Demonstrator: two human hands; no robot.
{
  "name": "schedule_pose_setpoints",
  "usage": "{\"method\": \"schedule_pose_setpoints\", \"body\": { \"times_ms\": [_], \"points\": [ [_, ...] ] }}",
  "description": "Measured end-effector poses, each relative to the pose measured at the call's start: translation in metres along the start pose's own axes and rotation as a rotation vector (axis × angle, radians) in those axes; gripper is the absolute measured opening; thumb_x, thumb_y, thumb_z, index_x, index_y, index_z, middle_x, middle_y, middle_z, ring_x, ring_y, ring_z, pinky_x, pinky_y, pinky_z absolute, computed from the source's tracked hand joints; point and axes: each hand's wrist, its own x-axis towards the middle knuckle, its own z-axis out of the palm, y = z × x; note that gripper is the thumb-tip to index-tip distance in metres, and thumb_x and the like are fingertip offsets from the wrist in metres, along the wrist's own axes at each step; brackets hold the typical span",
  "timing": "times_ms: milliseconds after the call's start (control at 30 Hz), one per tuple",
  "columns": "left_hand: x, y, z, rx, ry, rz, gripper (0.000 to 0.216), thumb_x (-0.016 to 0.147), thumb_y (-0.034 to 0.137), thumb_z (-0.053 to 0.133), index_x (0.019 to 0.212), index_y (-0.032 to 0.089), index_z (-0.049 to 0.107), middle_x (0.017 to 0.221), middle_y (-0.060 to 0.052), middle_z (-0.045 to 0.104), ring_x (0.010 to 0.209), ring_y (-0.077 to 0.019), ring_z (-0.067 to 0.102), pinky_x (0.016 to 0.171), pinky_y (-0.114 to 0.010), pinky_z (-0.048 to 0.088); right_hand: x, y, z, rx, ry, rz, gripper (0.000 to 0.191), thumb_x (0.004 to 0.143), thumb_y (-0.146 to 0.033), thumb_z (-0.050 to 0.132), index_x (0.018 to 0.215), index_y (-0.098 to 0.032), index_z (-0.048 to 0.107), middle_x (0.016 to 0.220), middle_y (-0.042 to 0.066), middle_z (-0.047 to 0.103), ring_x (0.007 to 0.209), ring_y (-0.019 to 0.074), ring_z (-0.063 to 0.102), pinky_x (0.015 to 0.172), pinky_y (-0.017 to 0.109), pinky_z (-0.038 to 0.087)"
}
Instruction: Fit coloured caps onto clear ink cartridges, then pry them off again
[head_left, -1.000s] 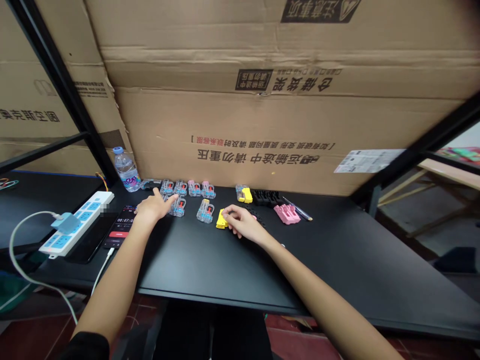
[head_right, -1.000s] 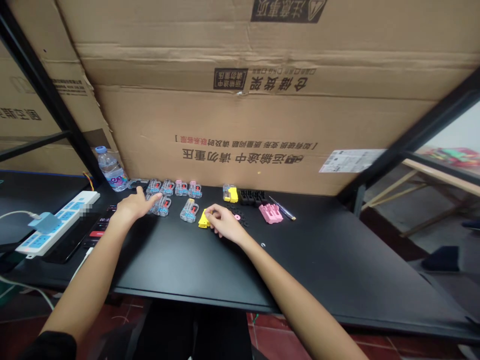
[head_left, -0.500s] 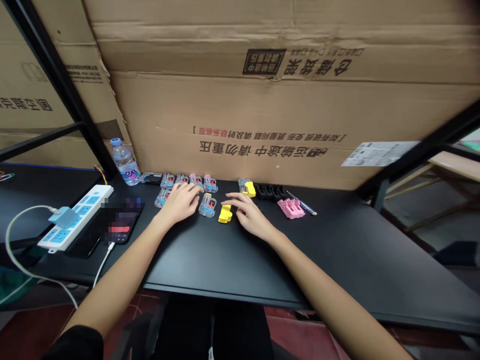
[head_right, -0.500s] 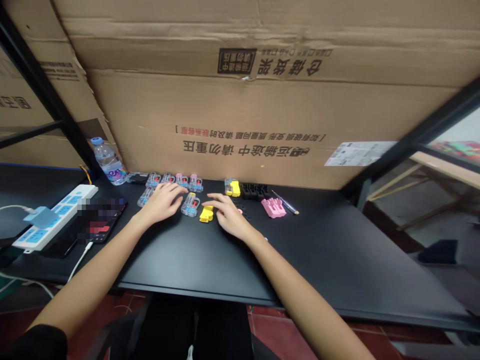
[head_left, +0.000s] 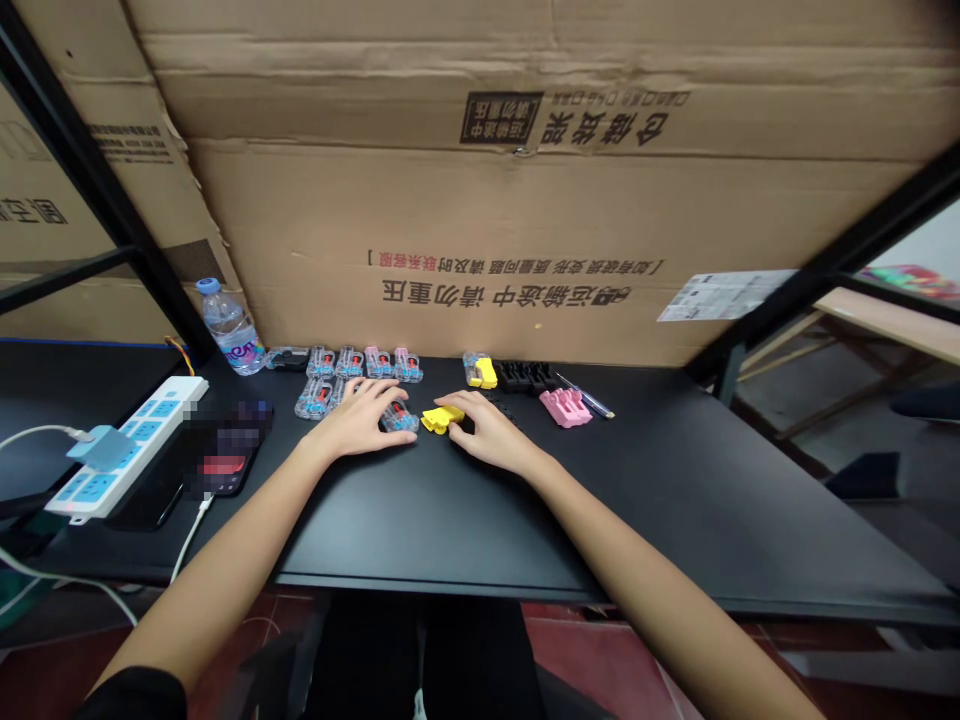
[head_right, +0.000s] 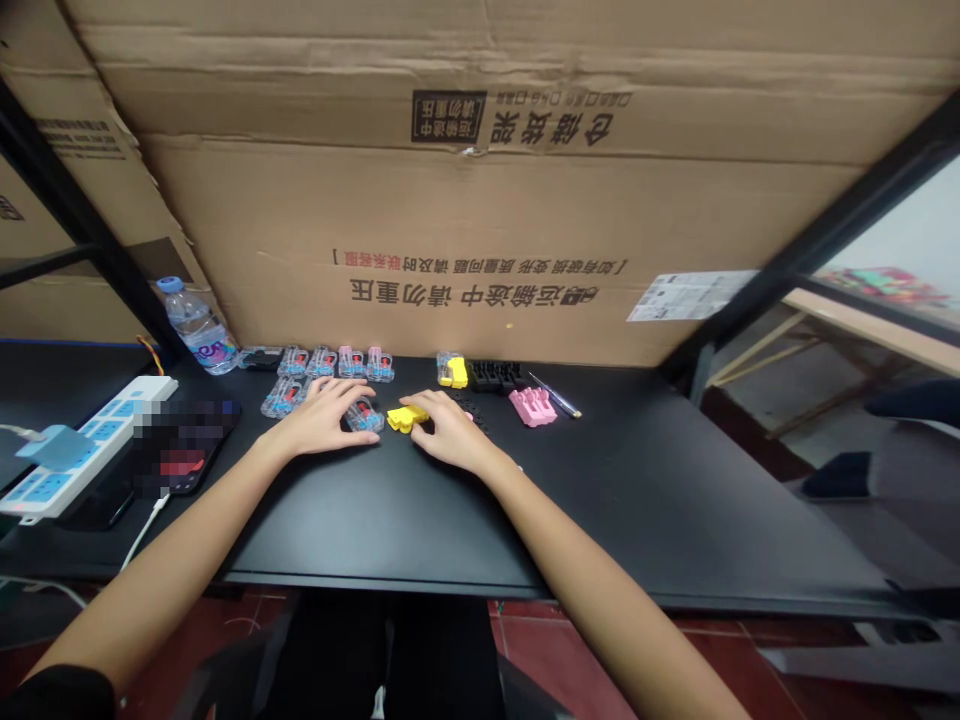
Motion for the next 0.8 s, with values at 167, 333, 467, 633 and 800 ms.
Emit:
{"method": "schedule_pose_setpoints", "body": {
  "times_ms": [167,333,467,633,800],
  "points": [
    [-0.001,0.0,-0.002,0.108,0.017,-0.054,0.081,0.086,0.065,0.078,0.151,0.022,0.056,0.149,-0.017,0.062,0.141,-0.0396,0.053,0.127,-0.061,0.023,0.0,-0.001,-0.001,-0.001,-0.031,0.012,0.041,0.093,-0.021,0.063,0.133,-0.022,0.072,0.124,0.013,0.074,0.119,0.0306,0.068,0.109,0.051,0.053],
    [0.001,-0.004,0.001,0.119,0.01,-0.07,0.073,0.089,0.063,0.074,0.148,0.023,0.059,0.14,-0.015,0.068,0.132,-0.0366,0.059,0.128,-0.061,0.02,0.002,-0.001,-0.003,0.041,-0.013,0.042,0.035,0.098,-0.025,0.061,0.131,-0.023,0.072,0.12,0.013,0.075,0.115,0.0299,0.07,0.107,0.05,0.054],
    [0.002,0.001,0.001,0.033,0.017,-0.023,0.071,0.086,0.057,0.079,0.147,0.027,0.059,0.138,-0.011,0.066,0.133,-0.0355,0.059,0.127,-0.06,0.027,0.003,-0.007,-0.005,0.161,0.052,0.114,0.033,0.099,-0.032,0.062,0.13,-0.023,0.072,0.126,0.013,0.075,0.113,0.029,0.071,0.104,0.047,0.056],
    [0.003,0.008,-0.003,-0.175,0.023,0.033,0.068,0.086,0.039,0.081,0.148,0.031,0.055,0.145,-0.01,0.055,0.131,-0.0313,0.063,0.108,-0.047,0.055,0.007,-0.009,-0.004,0.394,0.111,0.304,0.038,0.099,-0.045,0.064,0.127,-0.021,0.073,0.119,0.011,0.078,0.097,0.0248,0.075,0.092,0.042,0.061],
    [0.006,0.002,0.004,-0.367,0.036,0.049,0.058,0.085,0.032,0.085,0.139,0.032,0.061,0.146,-0.009,0.048,0.12,-0.026,0.067,0.094,-0.042,0.064,0.009,-0.005,-0.002,0.501,0.088,0.379,0.047,0.097,-0.057,0.065,0.121,-0.017,0.074,0.09,0.006,0.076,0.074,0.0203,0.071,0.076,0.037,0.061]
  ]
}}
